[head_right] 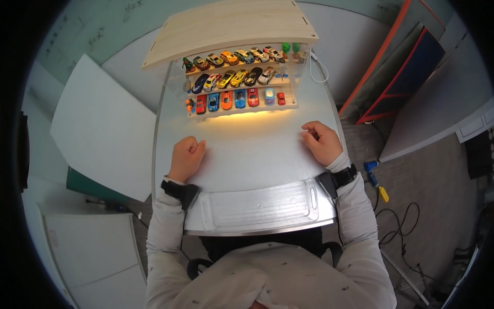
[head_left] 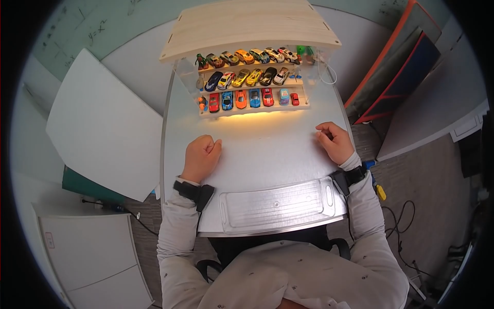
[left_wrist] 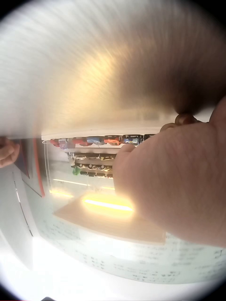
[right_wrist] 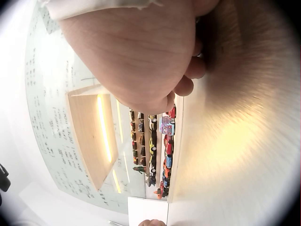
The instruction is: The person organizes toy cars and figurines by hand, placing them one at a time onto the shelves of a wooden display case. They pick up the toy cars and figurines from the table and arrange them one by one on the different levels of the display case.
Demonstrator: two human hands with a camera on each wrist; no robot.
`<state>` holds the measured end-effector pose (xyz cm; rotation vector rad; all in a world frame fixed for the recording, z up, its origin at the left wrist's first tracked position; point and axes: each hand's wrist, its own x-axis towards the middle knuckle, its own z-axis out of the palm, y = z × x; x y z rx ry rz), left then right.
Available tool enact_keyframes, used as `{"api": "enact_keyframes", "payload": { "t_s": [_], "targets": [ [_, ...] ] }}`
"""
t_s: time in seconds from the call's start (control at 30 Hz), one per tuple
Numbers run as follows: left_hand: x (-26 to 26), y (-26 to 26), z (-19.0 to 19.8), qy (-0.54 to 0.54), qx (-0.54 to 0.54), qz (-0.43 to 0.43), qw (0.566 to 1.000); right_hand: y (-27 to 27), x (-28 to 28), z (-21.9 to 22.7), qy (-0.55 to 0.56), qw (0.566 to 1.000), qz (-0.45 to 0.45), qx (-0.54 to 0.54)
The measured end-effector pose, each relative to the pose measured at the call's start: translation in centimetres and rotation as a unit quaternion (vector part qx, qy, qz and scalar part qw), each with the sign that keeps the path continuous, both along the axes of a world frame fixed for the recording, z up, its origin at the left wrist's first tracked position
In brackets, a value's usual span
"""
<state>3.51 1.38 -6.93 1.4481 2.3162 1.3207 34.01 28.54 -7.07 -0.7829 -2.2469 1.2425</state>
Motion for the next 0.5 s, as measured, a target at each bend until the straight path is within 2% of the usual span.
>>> {"api": "enact_keyframes", "payload": {
  "t_s": [0.5],
  "targets": [
    [-0.07, 0.01, -0.07, -0.008, -0.002, -0.002, 1.000, -0.06, 0.02, 0.08, -0.008, 1.000, -0.001, 0.001]
  ]
}}
